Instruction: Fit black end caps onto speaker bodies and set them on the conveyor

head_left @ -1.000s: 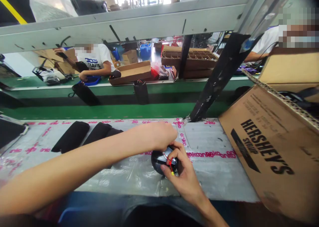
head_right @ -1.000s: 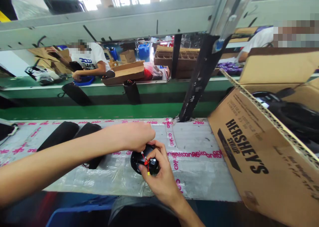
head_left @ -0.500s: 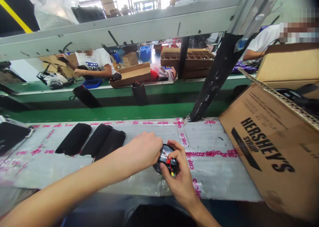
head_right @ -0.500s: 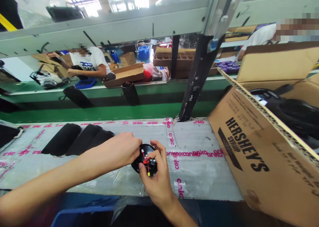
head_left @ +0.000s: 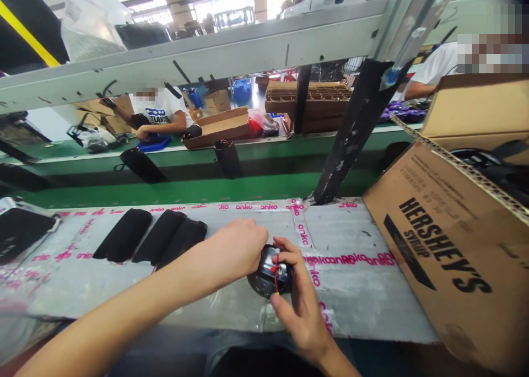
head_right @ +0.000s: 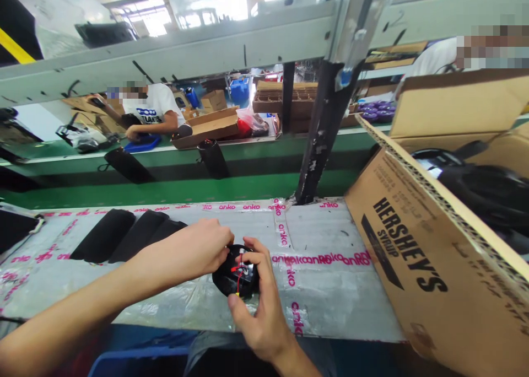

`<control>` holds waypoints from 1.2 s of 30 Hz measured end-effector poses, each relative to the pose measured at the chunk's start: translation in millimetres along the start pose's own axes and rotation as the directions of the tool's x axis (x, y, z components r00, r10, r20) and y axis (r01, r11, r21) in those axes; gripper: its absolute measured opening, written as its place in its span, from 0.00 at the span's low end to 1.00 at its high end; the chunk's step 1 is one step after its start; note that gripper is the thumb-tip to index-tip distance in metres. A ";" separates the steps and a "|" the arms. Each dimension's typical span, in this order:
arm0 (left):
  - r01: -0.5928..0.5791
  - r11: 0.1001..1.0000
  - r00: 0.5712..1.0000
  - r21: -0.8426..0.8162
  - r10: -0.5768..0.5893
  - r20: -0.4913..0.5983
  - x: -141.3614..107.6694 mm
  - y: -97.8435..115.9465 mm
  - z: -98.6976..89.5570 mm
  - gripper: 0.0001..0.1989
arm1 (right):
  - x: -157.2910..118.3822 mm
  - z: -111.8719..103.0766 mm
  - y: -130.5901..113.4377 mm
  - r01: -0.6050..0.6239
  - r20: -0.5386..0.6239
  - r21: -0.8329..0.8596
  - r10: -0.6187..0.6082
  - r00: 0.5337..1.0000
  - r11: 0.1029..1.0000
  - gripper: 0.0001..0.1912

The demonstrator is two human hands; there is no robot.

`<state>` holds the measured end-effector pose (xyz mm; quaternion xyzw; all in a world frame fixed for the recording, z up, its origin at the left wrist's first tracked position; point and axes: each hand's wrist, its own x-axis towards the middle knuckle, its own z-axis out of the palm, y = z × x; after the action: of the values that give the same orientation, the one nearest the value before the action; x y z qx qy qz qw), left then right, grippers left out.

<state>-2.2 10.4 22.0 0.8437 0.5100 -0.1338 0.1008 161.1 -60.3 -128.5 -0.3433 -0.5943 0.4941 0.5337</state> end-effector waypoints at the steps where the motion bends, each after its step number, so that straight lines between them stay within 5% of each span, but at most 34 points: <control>1: 0.025 0.999 1.000 -0.025 -0.025 0.003 -3.7 -0.6 1.5 0.11 | 3.2 -8.4 -0.6 -0.022 0.023 0.046 0.021 1.000 0.999 0.22; 3: 0.078 0.991 0.997 -0.109 -0.080 -0.015 -15.0 -2.3 9.6 0.12 | 16.4 -25.9 -2.6 -0.081 0.043 0.059 0.079 0.996 0.995 0.16; 7: 0.093 0.880 0.973 -0.465 -0.180 -0.145 -41.2 -5.1 54.4 0.23 | 59.4 -47.2 -7.9 -0.163 0.039 -0.105 0.168 0.985 0.981 0.22; 11: -0.085 0.714 0.903 -0.695 -0.240 -0.357 -46.8 0.7 121.9 0.45 | 93.3 -43.9 -19.2 -0.135 0.224 -0.294 0.206 0.953 0.946 0.09; 15: -0.272 0.607 0.807 -0.747 -0.279 -0.521 -33.8 9.7 163.7 0.50 | 112.2 -40.1 -41.1 -0.015 0.448 -0.478 0.258 0.856 0.878 0.09; 20: -0.381 0.620 0.747 -0.686 -0.231 -0.624 -26.0 5.6 170.7 0.52 | 129.3 -38.4 -68.1 0.171 0.604 -0.614 0.319 0.730 0.771 0.10; 25: -0.408 0.627 0.718 -0.664 -0.229 -0.657 -25.3 3.8 176.8 0.52 | 138.0 -23.4 -86.1 0.479 0.684 -0.724 0.428 0.591 0.496 0.11; 29: -0.433 0.554 0.698 -0.711 -0.293 -0.654 -23.4 10.0 181.7 0.52 | 142.3 -12.8 -91.8 0.543 0.660 -0.748 0.506 0.555 0.381 0.06; 36: -0.476 0.497 0.710 -0.725 -0.269 -0.651 -20.0 6.3 178.3 0.52 | 151.7 2.4 -96.5 0.591 0.664 -0.728 0.569 0.485 0.346 0.05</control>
<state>-27.5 -63.9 -139.5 0.6917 0.4459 0.4723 0.3157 140.8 54.5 8.4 -0.2706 -0.9394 0.1484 -0.1495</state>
